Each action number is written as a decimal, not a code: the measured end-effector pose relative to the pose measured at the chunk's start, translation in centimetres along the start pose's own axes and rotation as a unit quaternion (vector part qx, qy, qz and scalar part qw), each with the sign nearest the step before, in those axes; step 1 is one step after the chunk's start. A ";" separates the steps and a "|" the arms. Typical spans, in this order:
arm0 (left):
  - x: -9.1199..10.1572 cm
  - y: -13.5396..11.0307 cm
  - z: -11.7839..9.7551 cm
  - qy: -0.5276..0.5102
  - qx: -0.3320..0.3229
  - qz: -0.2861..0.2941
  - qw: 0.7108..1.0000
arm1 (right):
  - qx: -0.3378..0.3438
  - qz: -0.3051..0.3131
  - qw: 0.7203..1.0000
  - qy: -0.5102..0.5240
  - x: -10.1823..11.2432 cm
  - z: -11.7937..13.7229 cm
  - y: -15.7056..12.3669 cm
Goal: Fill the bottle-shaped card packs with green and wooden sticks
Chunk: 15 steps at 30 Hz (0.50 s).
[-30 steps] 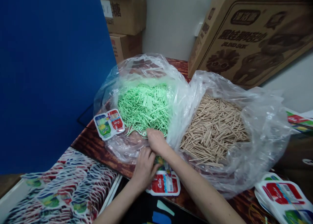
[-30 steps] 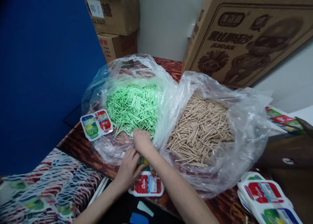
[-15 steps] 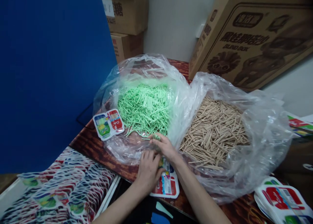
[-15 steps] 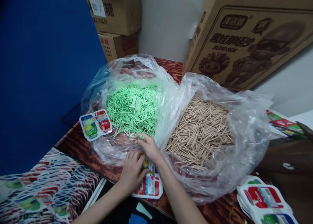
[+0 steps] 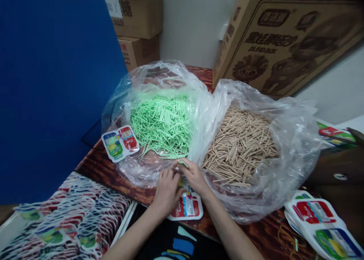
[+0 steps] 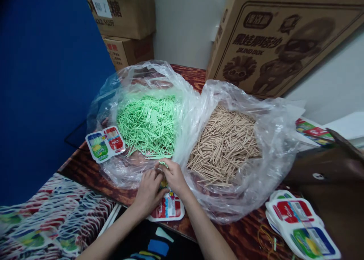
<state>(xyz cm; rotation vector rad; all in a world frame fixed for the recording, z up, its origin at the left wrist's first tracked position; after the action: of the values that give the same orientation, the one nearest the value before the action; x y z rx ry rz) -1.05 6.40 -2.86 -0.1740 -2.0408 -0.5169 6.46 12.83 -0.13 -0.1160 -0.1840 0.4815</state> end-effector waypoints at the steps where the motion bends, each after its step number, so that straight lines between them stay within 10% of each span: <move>1: 0.0 0.1 0.1 0.001 -0.001 -0.003 1.000 | 0.003 -0.002 1.000 -0.004 0.2 0.2 -0.3; 15: 0.8 0.5 1.8 -0.054 -0.092 -0.035 0.994 | 0.015 -0.057 0.998 -0.009 2.5 0.9 -1.2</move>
<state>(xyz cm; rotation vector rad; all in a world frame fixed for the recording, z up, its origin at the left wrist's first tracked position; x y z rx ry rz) -2.70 7.51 -2.80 -0.2454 -2.1092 -0.7549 8.99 13.00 1.33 -0.0721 -0.2005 0.3710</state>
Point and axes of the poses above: each hand's wrist, its own y-axis towards the middle knuckle, its own x-axis out of the back of the hand, z = x × y, the point moved 7 cm from there along y, towards the middle knuckle, and after that the axes turned 12 degrees about -x, right-handed, at the moved point
